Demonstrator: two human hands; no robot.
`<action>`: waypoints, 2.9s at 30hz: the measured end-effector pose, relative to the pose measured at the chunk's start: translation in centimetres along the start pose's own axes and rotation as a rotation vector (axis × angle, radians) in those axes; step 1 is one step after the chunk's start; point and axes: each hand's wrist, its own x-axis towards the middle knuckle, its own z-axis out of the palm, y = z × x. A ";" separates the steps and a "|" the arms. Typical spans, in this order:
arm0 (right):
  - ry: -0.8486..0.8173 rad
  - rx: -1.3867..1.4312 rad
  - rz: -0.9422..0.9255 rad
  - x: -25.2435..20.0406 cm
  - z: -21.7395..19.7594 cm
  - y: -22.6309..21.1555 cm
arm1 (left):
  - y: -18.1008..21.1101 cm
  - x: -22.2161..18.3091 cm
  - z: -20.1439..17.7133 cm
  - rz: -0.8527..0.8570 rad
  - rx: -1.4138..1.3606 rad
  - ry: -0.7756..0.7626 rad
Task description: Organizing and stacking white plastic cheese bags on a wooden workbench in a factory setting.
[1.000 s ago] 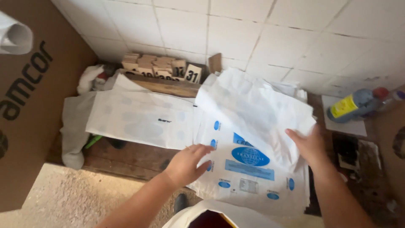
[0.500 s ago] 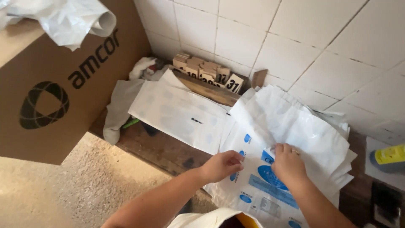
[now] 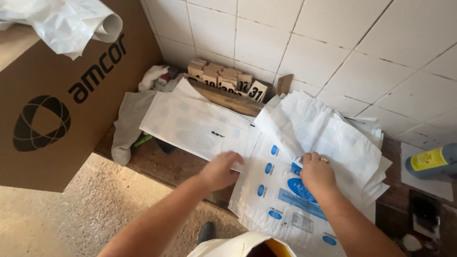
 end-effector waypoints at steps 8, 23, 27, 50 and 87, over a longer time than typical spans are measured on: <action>0.025 -0.039 0.009 0.4 -2.2 -0.6 | -10.5 0.0 -4.9 0.139 0.778 0.184; 0.204 0.788 -0.133 7.5 -24.1 -6.6 | -0.5 -1.9 -4.7 0.537 0.943 0.539; -0.007 0.891 -0.166 6.4 -25.9 -6.4 | 10.9 -4.2 -5.9 0.713 0.600 0.318; -0.603 0.807 1.786 -18.3 -38.8 16.9 | 13.3 23.0 5.6 -0.065 0.588 -0.015; -0.534 0.863 0.083 -6.3 -14.3 4.0 | 3.2 -4.5 1.7 -0.663 -0.998 0.201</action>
